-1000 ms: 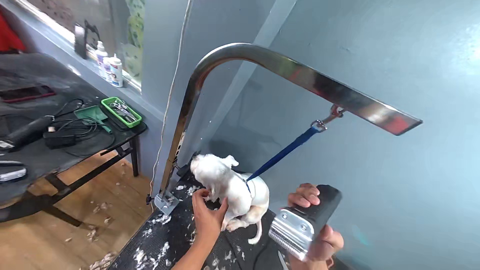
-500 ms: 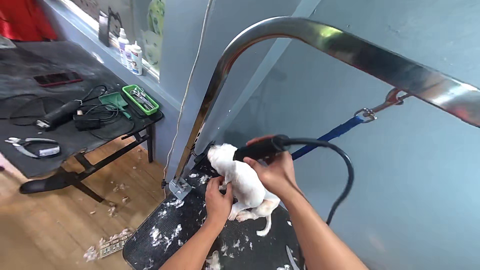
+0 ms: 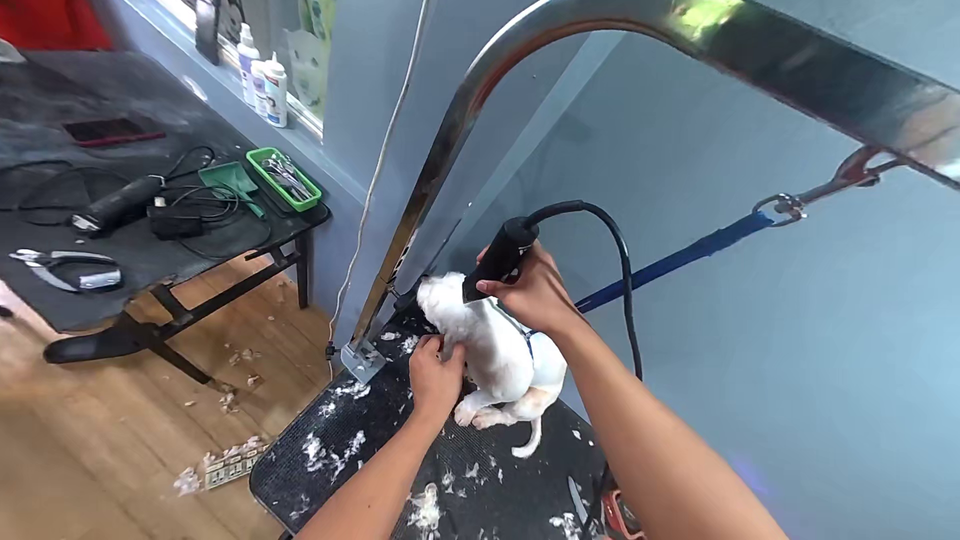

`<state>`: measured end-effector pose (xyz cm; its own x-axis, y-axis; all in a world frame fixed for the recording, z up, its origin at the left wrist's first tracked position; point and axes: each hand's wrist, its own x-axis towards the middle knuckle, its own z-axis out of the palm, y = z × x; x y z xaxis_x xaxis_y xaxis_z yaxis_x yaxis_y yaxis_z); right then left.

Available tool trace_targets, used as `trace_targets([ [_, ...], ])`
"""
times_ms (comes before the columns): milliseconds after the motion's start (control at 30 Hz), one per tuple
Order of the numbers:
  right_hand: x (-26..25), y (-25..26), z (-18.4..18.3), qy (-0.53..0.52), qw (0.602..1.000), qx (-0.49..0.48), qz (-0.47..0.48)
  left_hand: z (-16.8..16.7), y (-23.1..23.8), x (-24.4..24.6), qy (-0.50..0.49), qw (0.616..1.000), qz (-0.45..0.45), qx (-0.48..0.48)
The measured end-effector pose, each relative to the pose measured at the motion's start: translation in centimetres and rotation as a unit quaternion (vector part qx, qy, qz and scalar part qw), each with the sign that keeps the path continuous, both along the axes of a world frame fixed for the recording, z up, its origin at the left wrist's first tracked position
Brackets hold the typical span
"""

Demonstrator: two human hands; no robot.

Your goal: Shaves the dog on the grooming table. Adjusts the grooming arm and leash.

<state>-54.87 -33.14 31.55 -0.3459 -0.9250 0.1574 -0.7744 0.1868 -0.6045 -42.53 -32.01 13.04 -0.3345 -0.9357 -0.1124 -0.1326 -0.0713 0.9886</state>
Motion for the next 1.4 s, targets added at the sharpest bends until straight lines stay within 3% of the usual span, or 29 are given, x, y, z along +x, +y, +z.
trace_targets([
  [233,1.5,1.3,-1.1,0.081,0.993,0.083,0.008,-1.4,-0.2,0.8,0.048,0.999,-0.008,-0.012],
  [500,4.4,6.0,-4.8,0.148,0.978,0.110,-0.095,-3.2,-0.2,0.9,0.191,0.973,0.001,0.131],
  [600,5.4,8.6,-7.9,0.144,0.982,0.061,-0.105,-4.0,-0.5,0.8,0.233,0.962,0.006,0.142],
  [667,4.8,10.4,-11.8,0.169,0.982,0.011,-0.082,-4.0,-0.7,0.9,0.214,0.965,0.004,0.152],
  [733,4.3,11.3,-13.7,0.168,0.982,0.044,-0.072,-3.8,-0.9,1.1,0.190,0.969,-0.006,0.157],
  [800,4.7,10.5,-11.5,0.097,0.978,0.157,-0.093,-4.3,-1.4,1.0,0.209,0.968,-0.007,0.139],
  [833,4.7,10.1,-10.0,0.068,0.979,0.162,-0.099,-4.6,-1.6,1.1,0.219,0.968,-0.011,0.124],
  [967,4.7,8.7,-6.4,0.052,0.991,-0.081,-0.098,-5.2,-2.6,1.6,0.231,0.966,-0.051,0.102],
  [1033,4.4,7.4,-6.1,0.091,0.985,-0.121,-0.084,-5.2,-3.0,1.8,0.210,0.970,-0.064,0.102],
  [1267,5.8,6.4,-10.8,0.169,0.978,-0.032,-0.118,-4.8,-4.2,2.7,0.168,0.980,-0.097,0.048],
  [1400,5.5,7.9,-14.2,0.252,0.966,0.005,-0.053,-4.9,-4.9,2.8,0.144,0.983,-0.111,0.039],
])
